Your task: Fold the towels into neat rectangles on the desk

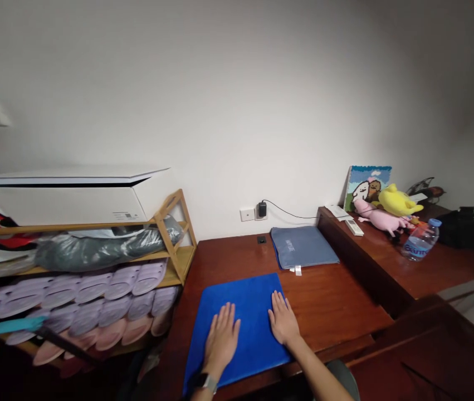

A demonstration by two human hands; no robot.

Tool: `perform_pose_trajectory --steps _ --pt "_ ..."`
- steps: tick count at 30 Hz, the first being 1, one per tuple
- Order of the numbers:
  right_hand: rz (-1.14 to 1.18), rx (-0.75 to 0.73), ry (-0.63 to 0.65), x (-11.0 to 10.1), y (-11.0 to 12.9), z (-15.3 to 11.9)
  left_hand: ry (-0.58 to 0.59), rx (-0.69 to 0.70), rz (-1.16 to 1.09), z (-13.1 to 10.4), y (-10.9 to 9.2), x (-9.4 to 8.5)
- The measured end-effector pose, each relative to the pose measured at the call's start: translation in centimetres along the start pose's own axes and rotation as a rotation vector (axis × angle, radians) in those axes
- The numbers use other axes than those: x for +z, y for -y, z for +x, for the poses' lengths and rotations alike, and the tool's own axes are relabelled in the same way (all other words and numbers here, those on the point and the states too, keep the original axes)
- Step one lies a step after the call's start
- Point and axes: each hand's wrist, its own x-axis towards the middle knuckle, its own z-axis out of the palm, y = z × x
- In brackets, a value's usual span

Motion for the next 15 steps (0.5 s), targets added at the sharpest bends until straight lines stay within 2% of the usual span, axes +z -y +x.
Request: perform_pose_trajectory --steps 2,4,6,8,11,15 --pt "0.001 0.008 0.019 -0.4 0.3 0.2 -0.037 -0.104 0.046 -1.7 4.1 -0.7" --pt "0.001 0.017 0.043 -0.9 0.5 0.2 -0.053 -0.149 0.072 -2.7 6.4 -1.4" --pt "-0.003 0.027 0.054 -1.2 0.6 0.0 -0.056 -0.154 0.079 -3.1 6.8 -1.8" --pt "-0.009 0.043 0.053 -1.0 0.5 -0.6 -0.068 -0.152 0.078 -3.1 6.3 -1.9" --pt "-0.017 0.051 0.022 -0.2 0.1 -2.1 -0.094 -0.15 0.069 -2.8 5.7 -1.5" --pt "-0.014 0.031 0.014 0.3 -0.1 -2.8 -0.111 -0.147 0.062 -2.3 6.2 -1.1"
